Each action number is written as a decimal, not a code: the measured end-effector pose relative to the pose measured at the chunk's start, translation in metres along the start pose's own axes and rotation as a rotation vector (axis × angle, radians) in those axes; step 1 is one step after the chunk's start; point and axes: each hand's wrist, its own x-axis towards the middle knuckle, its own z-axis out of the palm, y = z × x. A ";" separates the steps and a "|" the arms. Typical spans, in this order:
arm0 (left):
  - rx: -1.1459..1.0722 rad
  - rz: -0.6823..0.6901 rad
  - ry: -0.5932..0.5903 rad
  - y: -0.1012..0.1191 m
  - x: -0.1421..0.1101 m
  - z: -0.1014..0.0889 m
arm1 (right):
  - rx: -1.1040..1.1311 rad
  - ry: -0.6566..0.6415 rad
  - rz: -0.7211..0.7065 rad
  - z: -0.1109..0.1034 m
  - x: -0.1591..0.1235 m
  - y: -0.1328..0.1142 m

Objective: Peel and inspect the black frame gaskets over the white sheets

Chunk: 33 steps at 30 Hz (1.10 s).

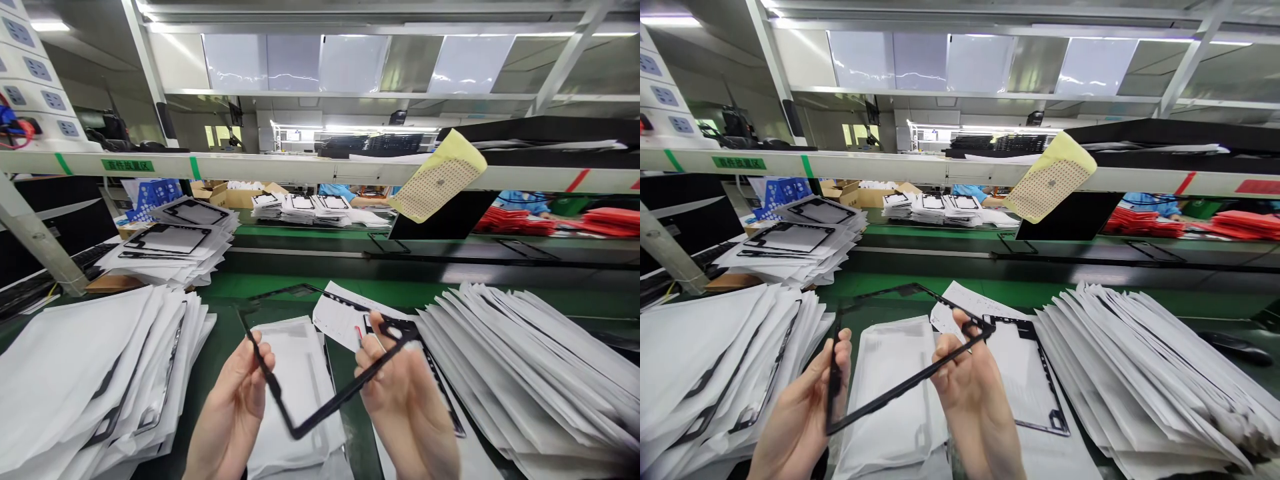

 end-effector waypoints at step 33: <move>0.360 1.039 -0.127 -0.065 -0.018 -0.004 | 0.269 -0.305 0.318 0.011 0.015 0.030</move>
